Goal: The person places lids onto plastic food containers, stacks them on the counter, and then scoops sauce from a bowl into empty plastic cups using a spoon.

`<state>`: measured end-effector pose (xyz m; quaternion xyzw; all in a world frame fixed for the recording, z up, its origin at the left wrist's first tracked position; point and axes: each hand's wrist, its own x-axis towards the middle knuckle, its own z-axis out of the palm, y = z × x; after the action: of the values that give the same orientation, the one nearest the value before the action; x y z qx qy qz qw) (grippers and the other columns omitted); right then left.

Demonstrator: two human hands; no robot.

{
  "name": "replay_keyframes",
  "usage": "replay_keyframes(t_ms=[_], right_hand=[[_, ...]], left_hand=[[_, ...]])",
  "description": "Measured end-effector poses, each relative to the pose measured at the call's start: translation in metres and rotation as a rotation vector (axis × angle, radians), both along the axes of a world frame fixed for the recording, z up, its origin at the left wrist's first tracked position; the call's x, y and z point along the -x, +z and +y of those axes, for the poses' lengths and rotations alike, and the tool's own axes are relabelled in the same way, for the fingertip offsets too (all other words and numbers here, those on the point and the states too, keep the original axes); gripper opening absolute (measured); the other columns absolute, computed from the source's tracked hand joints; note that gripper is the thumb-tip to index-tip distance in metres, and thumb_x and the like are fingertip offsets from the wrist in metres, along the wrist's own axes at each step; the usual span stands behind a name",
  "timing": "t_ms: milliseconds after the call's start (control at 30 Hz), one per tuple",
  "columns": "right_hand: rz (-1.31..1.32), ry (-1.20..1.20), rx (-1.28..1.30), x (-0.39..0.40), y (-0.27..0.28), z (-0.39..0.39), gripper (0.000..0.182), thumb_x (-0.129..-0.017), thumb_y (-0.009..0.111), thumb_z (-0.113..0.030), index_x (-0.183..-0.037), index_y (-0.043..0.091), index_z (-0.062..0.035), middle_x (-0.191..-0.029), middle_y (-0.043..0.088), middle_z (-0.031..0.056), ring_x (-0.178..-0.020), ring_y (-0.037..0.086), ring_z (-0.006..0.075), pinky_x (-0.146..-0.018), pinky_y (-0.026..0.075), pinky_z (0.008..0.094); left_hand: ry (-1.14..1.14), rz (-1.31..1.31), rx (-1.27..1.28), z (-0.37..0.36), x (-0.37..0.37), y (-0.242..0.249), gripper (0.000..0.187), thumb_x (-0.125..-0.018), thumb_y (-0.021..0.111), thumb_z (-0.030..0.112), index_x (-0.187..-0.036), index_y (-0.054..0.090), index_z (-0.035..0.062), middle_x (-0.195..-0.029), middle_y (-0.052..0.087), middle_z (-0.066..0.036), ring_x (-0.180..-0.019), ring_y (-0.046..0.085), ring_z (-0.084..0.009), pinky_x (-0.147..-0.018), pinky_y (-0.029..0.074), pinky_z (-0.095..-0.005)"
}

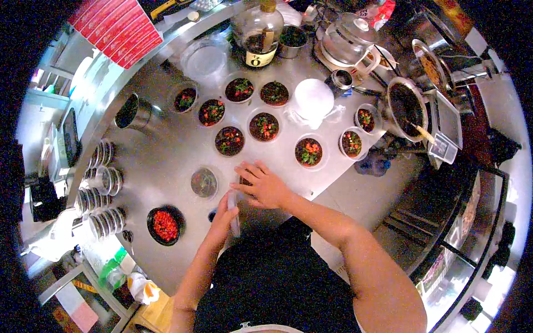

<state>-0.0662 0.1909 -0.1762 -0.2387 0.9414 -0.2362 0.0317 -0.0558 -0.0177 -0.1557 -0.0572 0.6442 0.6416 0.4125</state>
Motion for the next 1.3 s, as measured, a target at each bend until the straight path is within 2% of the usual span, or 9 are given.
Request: replay_keyframes(t_ms=[100, 200, 467, 700, 767, 800, 900, 1100, 1300], right_hand=[[-0.001, 0.031, -0.015, -0.008, -0.008, -0.001, 0.054, -0.082, 0.059, -0.044, -0.132, 0.050, -0.0265, -0.148, 0.033, 0.0134, -0.137, 0.029, 0.0337, -0.110, 0.020, 0.0574], [0.012, 0.040, -0.067, -0.019, -0.009, -0.006, 0.056, -0.081, 0.061, -0.048, -0.132, 0.050, -0.0285, -0.147, 0.034, 0.0127, -0.136, 0.029, 0.0341, -0.108, 0.021, 0.0596], [-0.027, 0.023, -0.076, -0.022, -0.004, -0.011, 0.060, -0.079, 0.063, -0.051, -0.133, 0.049, -0.0316, -0.148, 0.032, 0.0121, -0.138, 0.025, 0.0361, -0.108, 0.018, 0.0605], [-0.222, -0.057, 0.390, -0.021, 0.028, -0.020, 0.087, -0.079, 0.062, -0.057, -0.147, 0.028, -0.0160, -0.152, 0.023, 0.0166, -0.141, 0.017, 0.0390, -0.112, 0.012, 0.0578], [-0.354, -0.053, 0.557, -0.019, 0.051, -0.027, 0.094, -0.077, 0.066, -0.055, -0.148, 0.024, -0.0114, -0.153, 0.022, 0.0166, -0.142, 0.015, 0.0395, -0.113, 0.012, 0.0555], [-0.421, -0.062, 0.585, -0.017, 0.056, -0.025, 0.096, -0.074, 0.073, -0.049, -0.147, 0.026, -0.0105, -0.153, 0.023, 0.0161, -0.142, 0.018, 0.0359, -0.115, 0.015, 0.0479], [-0.603, 0.015, 0.717, -0.010, 0.067, -0.017, 0.094, -0.073, 0.079, -0.035, -0.147, 0.026, -0.0094, -0.152, 0.024, 0.0142, -0.141, 0.021, 0.0305, -0.114, 0.020, 0.0430], [-0.584, -0.062, 0.692, 0.019, 0.082, -0.008, 0.091, -0.073, 0.081, -0.027, -0.145, 0.029, -0.0077, -0.146, 0.033, 0.0132, -0.135, 0.033, 0.0249, -0.108, 0.033, 0.0399], [-0.847, -0.294, 0.983, 0.063, 0.064, 0.010, 0.054, -0.086, 0.065, -0.013, -0.135, 0.043, -0.0051, -0.117, 0.060, 0.0099, -0.106, 0.058, 0.0195, -0.091, 0.047, 0.0336]], left_hand=[[0.016, -0.074, -0.085, 0.000, -0.001, 0.035, 0.080, -0.083, 0.058, 0.037, -0.148, 0.021, 0.0080, -0.146, 0.032, -0.014, -0.129, 0.037, -0.0275, -0.106, 0.030, -0.0382], [0.017, -0.052, -0.109, -0.014, -0.010, 0.036, 0.072, -0.086, 0.055, 0.019, -0.148, 0.020, 0.0051, -0.145, 0.033, -0.012, -0.128, 0.039, -0.0234, -0.106, 0.031, -0.0359], [0.225, -0.146, -0.175, -0.023, -0.010, 0.034, 0.073, -0.085, 0.059, 0.026, -0.147, 0.023, 0.0108, -0.137, 0.039, -0.010, -0.113, 0.046, -0.0201, -0.090, 0.044, -0.0345], [0.447, -0.156, -0.113, 0.001, 0.002, 0.049, 0.072, -0.089, 0.059, 0.028, -0.147, 0.019, 0.0128, -0.138, 0.038, -0.011, -0.117, 0.045, -0.0231, -0.091, 0.044, -0.0394], [0.501, -0.141, -0.284, 0.003, 0.000, 0.036, 0.068, -0.091, 0.057, 0.025, -0.146, 0.020, 0.0122, -0.138, 0.037, -0.011, -0.121, 0.043, -0.0237, -0.096, 0.042, -0.0399], [0.503, -0.154, -0.315, 0.003, 0.002, 0.039, 0.067, -0.091, 0.057, 0.023, -0.146, 0.020, 0.0121, -0.139, 0.037, -0.011, -0.123, 0.042, -0.0235, -0.097, 0.041, -0.0397], [0.455, -0.059, -0.303, 0.006, 0.003, 0.033, 0.066, -0.091, 0.056, 0.023, -0.146, 0.021, 0.0125, -0.141, 0.036, -0.010, -0.124, 0.042, -0.0232, -0.099, 0.040, -0.0394], [0.464, -0.087, -0.335, 0.000, 0.017, 0.035, 0.071, -0.087, 0.058, 0.034, -0.145, 0.022, 0.0141, -0.136, 0.040, -0.008, -0.119, 0.046, -0.0242, -0.092, 0.045, -0.0415], [0.514, -0.178, -0.313, -0.009, 0.050, 0.032, 0.067, -0.086, 0.057, 0.038, -0.141, 0.027, 0.0152, -0.130, 0.043, -0.006, -0.112, 0.048, -0.0213, -0.083, 0.048, -0.0398]])
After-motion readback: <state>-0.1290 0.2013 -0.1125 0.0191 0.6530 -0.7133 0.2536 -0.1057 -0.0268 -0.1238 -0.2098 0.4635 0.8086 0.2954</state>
